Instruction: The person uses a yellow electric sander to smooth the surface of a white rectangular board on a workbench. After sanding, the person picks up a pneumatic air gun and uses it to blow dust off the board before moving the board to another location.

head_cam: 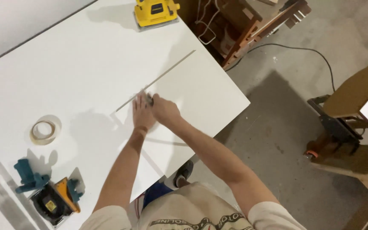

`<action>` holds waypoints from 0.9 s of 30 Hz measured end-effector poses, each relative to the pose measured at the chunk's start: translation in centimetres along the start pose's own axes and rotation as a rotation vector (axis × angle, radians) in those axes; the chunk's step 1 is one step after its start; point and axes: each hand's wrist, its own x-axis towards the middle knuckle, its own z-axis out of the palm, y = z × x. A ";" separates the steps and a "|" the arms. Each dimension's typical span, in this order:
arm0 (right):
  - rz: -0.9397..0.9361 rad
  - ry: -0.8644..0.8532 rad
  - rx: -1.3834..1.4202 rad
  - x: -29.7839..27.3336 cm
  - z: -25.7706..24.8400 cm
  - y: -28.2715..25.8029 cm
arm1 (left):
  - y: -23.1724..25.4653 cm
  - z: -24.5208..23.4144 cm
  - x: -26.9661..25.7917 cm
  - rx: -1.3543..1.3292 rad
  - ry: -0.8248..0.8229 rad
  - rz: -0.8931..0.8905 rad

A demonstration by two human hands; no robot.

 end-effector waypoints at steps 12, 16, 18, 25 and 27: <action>0.509 -0.092 0.095 -20.9 7.1 9.0 | 10.5 -8.0 -13.1 -0.014 -0.524 0.451; 0.603 0.177 0.129 -26.2 12.9 9.3 | 13.0 -3.0 -13.8 0.076 -0.446 0.903; 0.526 0.120 0.121 -27.1 13.0 7.3 | 14.1 -1.8 -10.2 -0.002 -0.527 0.962; 0.660 0.562 0.531 -29.7 13.6 6.6 | 21.7 -5.1 -10.3 -1.956 -1.236 -0.433; 0.665 0.756 0.659 -30.5 12.5 7.2 | 23.2 -4.7 -11.3 -2.043 -1.340 -0.565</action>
